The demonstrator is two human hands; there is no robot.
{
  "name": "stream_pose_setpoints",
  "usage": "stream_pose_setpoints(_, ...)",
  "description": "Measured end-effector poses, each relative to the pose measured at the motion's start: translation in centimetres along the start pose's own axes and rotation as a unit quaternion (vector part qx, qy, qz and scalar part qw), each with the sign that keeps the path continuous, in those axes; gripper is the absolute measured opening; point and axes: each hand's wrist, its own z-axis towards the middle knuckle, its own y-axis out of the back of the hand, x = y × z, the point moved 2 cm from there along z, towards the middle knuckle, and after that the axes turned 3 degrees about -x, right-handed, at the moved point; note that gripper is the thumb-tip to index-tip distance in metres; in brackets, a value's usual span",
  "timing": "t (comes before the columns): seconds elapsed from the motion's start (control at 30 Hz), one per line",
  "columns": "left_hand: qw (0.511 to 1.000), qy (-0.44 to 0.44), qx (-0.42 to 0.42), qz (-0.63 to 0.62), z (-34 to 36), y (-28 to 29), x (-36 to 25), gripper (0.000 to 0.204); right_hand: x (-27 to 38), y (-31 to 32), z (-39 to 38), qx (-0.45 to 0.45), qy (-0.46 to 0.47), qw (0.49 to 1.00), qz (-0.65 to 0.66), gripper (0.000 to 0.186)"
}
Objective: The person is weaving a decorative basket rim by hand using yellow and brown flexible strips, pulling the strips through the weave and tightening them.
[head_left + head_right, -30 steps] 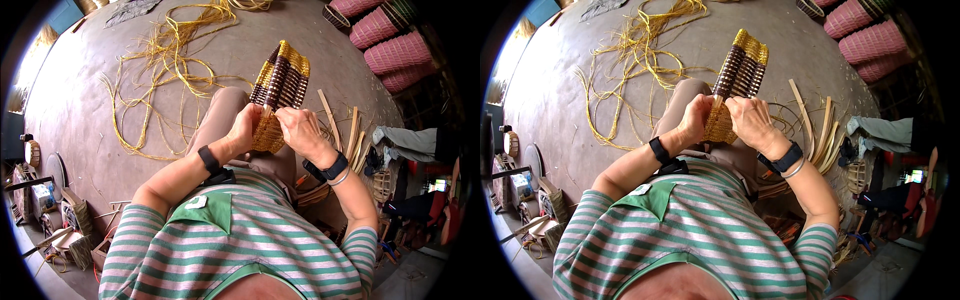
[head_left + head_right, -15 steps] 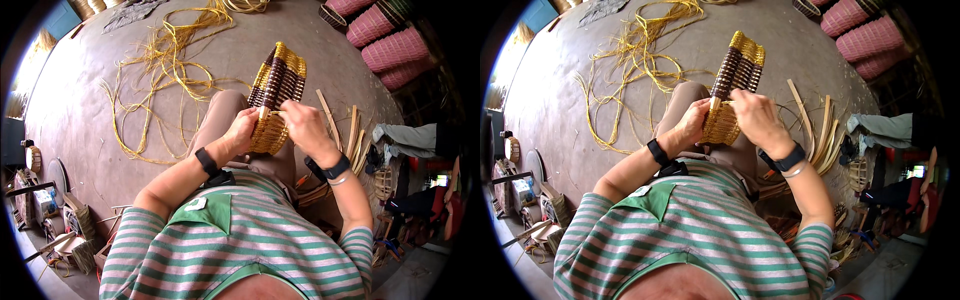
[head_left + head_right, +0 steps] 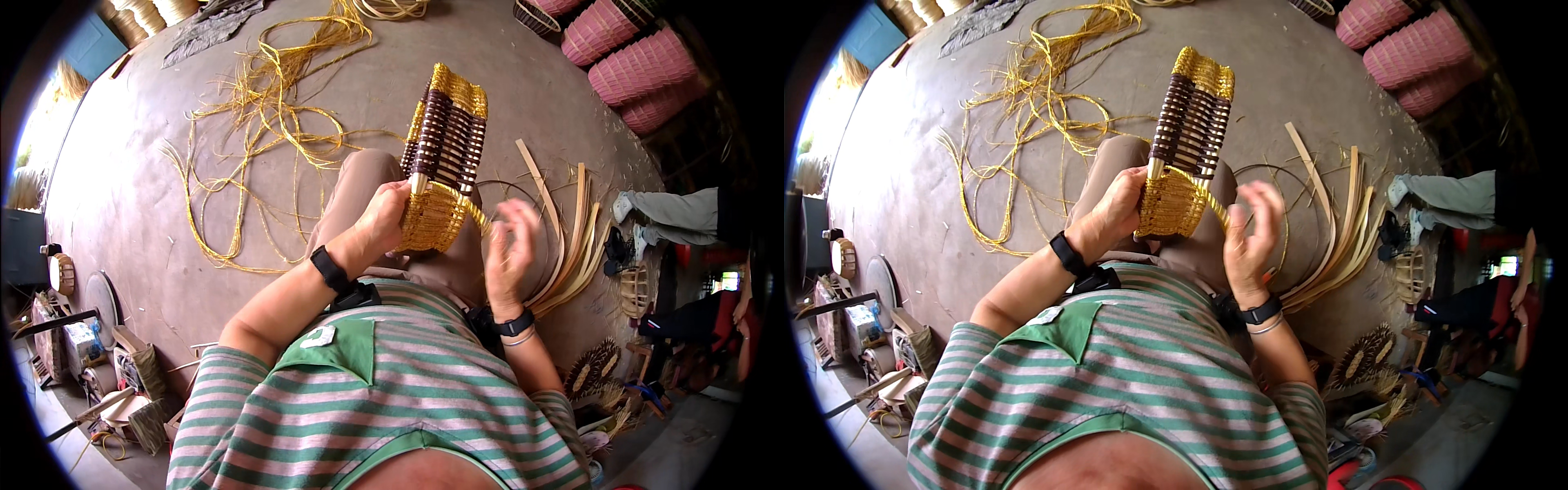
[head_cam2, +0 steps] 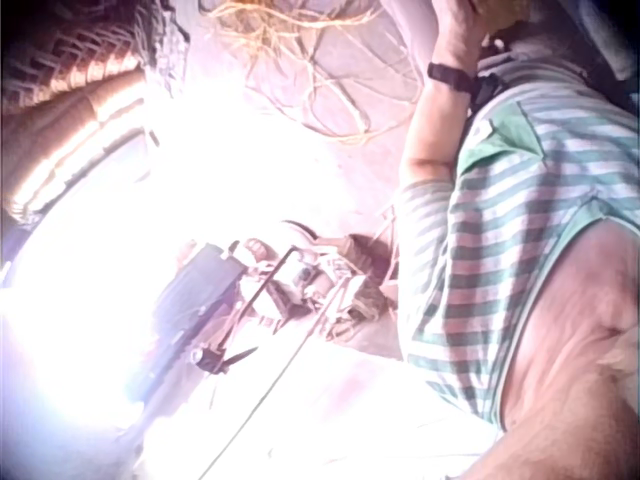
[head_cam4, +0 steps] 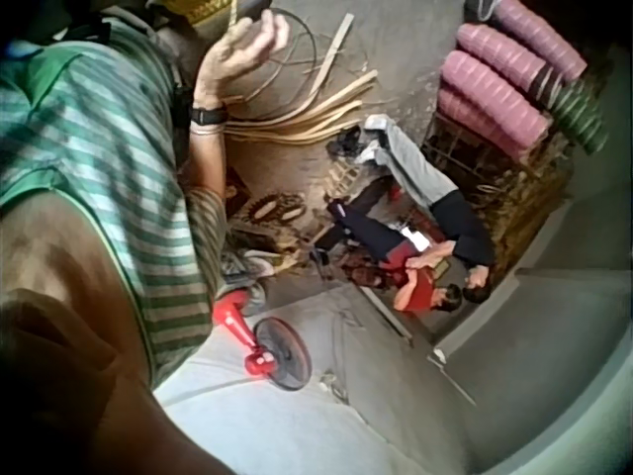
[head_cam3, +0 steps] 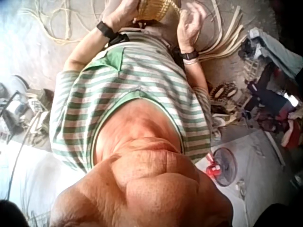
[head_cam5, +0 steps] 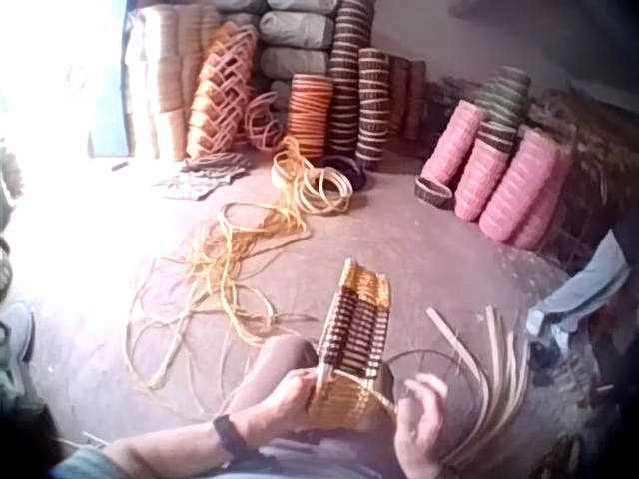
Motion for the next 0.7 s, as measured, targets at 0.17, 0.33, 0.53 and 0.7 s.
stream_pose_setpoints(0.17, 1.0, 0.006, 0.018, 0.011, 0.6, 0.6, 0.0, 0.027, -4.6, -0.8, 0.0, 0.192, -0.382, 0.854, 0.296, 0.025)
stream_pose_setpoints(0.33, 0.999, -0.01, 0.028, -0.012, 0.4, 0.4, 0.3, 0.026, -3.5, -4.8, 0.0, 0.213, -0.475, 0.737, 0.431, 0.022)
stream_pose_setpoints(0.53, 0.993, 0.028, 0.115, -0.021, 0.2, 1.0, -1.2, 0.028, -2.9, -5.7, 0.1, 0.222, -0.417, 0.781, 0.409, 0.025)
stream_pose_setpoints(0.7, 0.891, -0.116, 0.066, 0.434, 1.3, 2.6, -2.9, 0.028, -2.5, -5.6, 0.3, 0.203, -0.43, 0.779, 0.408, 0.02)
